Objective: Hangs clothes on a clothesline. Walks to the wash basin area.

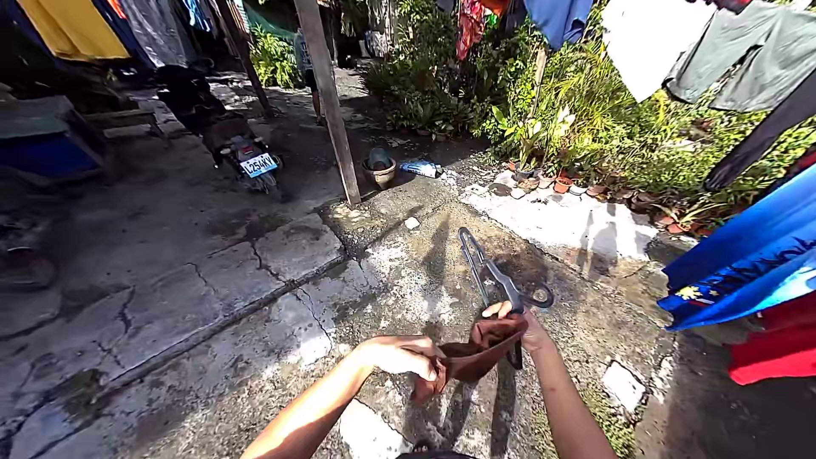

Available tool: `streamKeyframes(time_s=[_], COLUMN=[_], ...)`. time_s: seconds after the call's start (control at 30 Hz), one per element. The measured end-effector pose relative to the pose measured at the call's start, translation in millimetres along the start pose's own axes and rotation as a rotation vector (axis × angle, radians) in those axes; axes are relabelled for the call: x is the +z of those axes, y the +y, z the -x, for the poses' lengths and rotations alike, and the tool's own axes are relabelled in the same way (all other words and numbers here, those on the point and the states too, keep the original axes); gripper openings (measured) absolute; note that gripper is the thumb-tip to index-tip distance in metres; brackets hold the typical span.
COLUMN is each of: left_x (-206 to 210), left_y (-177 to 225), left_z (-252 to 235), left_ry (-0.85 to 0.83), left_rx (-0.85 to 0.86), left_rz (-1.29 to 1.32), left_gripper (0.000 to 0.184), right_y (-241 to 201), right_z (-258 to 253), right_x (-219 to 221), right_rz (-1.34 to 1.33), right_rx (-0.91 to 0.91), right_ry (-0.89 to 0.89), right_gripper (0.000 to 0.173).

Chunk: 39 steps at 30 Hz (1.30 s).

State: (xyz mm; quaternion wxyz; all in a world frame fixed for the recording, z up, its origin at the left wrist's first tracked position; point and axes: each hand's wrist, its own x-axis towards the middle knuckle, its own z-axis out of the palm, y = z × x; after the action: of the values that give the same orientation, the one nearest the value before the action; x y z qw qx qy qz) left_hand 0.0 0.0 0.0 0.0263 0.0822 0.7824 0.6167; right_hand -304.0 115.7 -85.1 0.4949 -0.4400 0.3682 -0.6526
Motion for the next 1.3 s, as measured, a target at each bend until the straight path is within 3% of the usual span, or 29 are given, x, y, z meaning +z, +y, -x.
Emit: streamKeyframes(time_s=[0.13,0.27,0.37,0.43,0.5,0.6,0.63,0.73,0.8,0.87,0.93,1.03,1.07,1.17,1.3], left_x=[-21.9,-51.5,-62.4,-59.5,-51.2,-55.2,-60.2,-65.9,-51.4,-28.8,-19.7,-36.1,-41.4,-52.6,-48.1], left_y=[13.3,44.8,55.5,45.3,30.9,13.0,6.3,-17.4,-37.2,-54.6,-63.5,-60.5,-60.1,-59.6,-31.3], left_z=[2.8,-4.6,-17.0,-34.2,-58.0,-71.0,-68.8,-62.0,-71.3,-86.8,-97.8,-97.1,-97.1,-106.0,-132.3], left_ry=[0.148,0.176,-0.007,-0.144,-0.188,0.114,0.274,0.678,0.830,0.950,1.038,1.025,1.050,1.195,1.130], left_rx=[-0.428,-0.717,-0.750,-0.680,-0.620,-0.401,-0.319,-0.038,0.215,0.417,0.384,0.192,0.163,0.065,-0.162], left_rz=[-0.696,-1.100,-1.097,-0.917,-0.703,-0.133,0.079,0.650,1.089,1.191,0.927,-0.173,-0.419,-0.584,-0.459], left_gripper=[0.071,0.060,0.054,0.048,0.041,0.027,0.028,0.042,0.033,0.034,0.033,0.018,0.020,0.029,0.047], right_y=[-48.2,-125.5,-159.2,-160.6,-149.9,-140.9,-140.9,-161.4,-171.9,-164.8,-150.1,-127.0,-120.9,-109.6,-77.3], right_z=[-19.3,-45.8,-79.2,-102.7,-123.5,-144.5,-146.1,-114.6,-68.8,-18.8,34.3,107.7,127.9,156.4,115.8], right_x=[-27.9,0.7,6.0,22.8,50.8,67.0,59.2,17.5,-0.2,-9.6,-14.1,-10.6,-7.5,4.7,41.8], right_rz=[0.251,1.036,1.328,1.406,1.478,1.614,1.588,1.366,1.166,0.971,0.755,0.543,0.515,0.543,0.617], right_rx=[-0.163,-0.240,-0.488,-0.522,-0.262,0.271,0.341,0.231,0.050,-0.068,-0.055,-0.005,0.024,0.128,0.094], right_ry=[-0.078,-0.253,-0.092,0.093,0.068,-0.215,-0.253,-0.153,0.046,0.186,0.204,0.201,0.200,0.147,0.205], right_gripper=[0.025,0.010,0.012,0.009,0.009,0.041,0.049,0.036,0.026,0.029,0.032,0.041,0.042,0.041,0.036])
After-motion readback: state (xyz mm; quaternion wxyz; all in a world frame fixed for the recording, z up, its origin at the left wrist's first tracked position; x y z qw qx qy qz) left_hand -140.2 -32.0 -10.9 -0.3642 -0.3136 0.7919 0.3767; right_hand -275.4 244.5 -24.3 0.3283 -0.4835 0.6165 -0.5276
